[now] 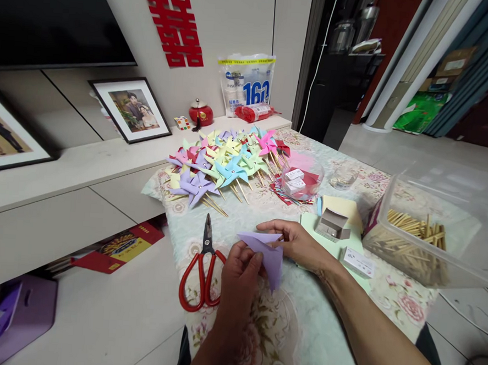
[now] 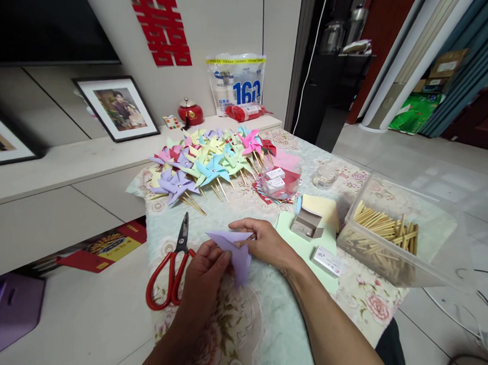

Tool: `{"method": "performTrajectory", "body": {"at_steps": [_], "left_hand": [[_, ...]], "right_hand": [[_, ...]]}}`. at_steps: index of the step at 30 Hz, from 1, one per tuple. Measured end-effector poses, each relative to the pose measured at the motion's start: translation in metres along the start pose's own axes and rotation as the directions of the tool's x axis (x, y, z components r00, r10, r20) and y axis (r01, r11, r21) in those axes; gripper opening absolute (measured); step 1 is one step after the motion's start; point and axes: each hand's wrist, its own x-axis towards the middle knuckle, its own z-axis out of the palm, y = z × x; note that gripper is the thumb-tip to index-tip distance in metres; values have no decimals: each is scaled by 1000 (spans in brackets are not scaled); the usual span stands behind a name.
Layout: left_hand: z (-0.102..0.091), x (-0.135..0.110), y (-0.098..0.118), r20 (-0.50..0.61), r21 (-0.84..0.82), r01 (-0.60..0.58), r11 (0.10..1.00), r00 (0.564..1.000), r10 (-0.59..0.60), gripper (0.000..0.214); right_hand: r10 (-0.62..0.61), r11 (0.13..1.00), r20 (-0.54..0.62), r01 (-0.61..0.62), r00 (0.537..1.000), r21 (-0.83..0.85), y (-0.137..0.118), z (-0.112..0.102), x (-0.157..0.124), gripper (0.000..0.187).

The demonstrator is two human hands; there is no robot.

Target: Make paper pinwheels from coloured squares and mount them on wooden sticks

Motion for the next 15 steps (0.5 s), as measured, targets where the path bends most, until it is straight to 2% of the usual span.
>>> {"method": "performTrajectory", "body": {"at_steps": [3, 6, 8, 12, 15], "left_hand": [[0, 1, -1, -32, -10, -4, 1000, 999, 4, 22], [0, 1, -1, -56, -13, 9, 1000, 998, -9, 19], [1, 0, 0, -60, -29, 9, 1000, 998, -10, 16], [0, 1, -2, -57, -83, 1, 997, 998, -6, 12], [-2, 2, -6, -50, -111, -7, 994, 999, 2, 16]], "right_hand": [[-33, 999, -19, 33, 999, -6, 1, -1, -1, 36], [-74, 997, -22, 75, 997, 14, 2, -3, -2, 43], [-53, 998, 0, 53, 999, 28, 2, -3, -2, 44], [17, 999, 70, -19, 997, 31, -1, -1, -2, 36], [-28, 1000, 26, 28, 999, 0, -1, 1, -1, 19]]}}
